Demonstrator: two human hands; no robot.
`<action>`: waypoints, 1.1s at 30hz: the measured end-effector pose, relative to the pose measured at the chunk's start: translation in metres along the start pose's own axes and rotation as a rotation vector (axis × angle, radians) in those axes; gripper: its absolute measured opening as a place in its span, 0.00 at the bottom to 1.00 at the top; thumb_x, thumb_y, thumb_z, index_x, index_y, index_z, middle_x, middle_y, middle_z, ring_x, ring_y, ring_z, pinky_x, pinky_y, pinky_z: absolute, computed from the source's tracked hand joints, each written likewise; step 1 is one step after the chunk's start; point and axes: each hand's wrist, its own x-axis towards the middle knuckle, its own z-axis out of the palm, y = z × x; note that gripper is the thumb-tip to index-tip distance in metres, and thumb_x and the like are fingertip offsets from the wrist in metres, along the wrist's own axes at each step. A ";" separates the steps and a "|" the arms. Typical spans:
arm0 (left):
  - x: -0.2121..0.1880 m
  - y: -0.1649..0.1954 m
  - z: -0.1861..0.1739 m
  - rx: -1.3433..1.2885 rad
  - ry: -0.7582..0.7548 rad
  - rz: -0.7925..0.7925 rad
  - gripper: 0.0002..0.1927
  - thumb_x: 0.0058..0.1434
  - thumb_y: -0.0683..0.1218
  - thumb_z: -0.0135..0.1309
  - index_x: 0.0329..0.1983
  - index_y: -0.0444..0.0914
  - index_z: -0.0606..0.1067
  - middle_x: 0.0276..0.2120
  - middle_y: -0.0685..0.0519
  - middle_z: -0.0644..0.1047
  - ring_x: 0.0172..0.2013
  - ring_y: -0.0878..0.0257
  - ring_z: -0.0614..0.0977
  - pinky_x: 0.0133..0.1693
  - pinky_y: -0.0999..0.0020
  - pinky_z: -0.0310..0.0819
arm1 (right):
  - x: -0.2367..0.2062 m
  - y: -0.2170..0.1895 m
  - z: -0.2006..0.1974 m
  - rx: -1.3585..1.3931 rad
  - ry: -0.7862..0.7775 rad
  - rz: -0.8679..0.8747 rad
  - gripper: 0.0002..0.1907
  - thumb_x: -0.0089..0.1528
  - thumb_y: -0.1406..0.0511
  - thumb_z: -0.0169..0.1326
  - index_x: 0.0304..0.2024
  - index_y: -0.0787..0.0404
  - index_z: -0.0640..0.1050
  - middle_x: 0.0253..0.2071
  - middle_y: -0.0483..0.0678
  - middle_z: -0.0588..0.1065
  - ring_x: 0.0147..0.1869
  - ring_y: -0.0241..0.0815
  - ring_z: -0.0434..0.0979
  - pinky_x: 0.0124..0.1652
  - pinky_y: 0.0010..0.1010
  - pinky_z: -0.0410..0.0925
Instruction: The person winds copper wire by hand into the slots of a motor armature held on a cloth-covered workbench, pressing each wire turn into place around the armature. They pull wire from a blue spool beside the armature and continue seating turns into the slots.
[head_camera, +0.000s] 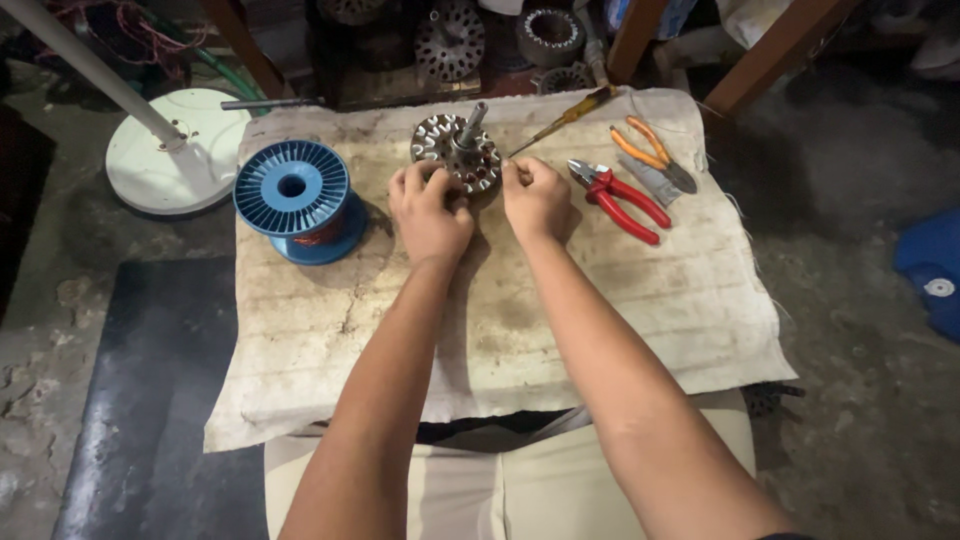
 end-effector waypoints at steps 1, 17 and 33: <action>0.000 0.000 0.000 -0.025 -0.017 -0.037 0.12 0.44 0.40 0.64 0.33 0.43 0.77 0.51 0.55 0.75 0.58 0.48 0.71 0.60 0.55 0.67 | 0.001 0.004 0.004 0.104 0.032 -0.056 0.10 0.60 0.58 0.61 0.34 0.57 0.83 0.26 0.46 0.80 0.29 0.40 0.81 0.33 0.34 0.71; 0.002 0.002 0.006 -0.003 0.063 0.006 0.27 0.48 0.40 0.65 0.54 0.41 0.78 0.60 0.47 0.71 0.63 0.43 0.66 0.63 0.50 0.59 | -0.010 -0.020 -0.020 -0.128 0.064 0.092 0.14 0.62 0.49 0.54 0.34 0.48 0.80 0.32 0.37 0.81 0.38 0.43 0.81 0.35 0.38 0.68; 0.010 -0.007 -0.003 -0.051 -0.020 -0.131 0.20 0.42 0.36 0.57 0.41 0.38 0.75 0.52 0.43 0.71 0.56 0.39 0.70 0.56 0.51 0.68 | -0.008 -0.006 -0.007 -0.060 0.019 -0.107 0.13 0.65 0.52 0.54 0.38 0.52 0.79 0.35 0.42 0.80 0.39 0.46 0.82 0.37 0.39 0.71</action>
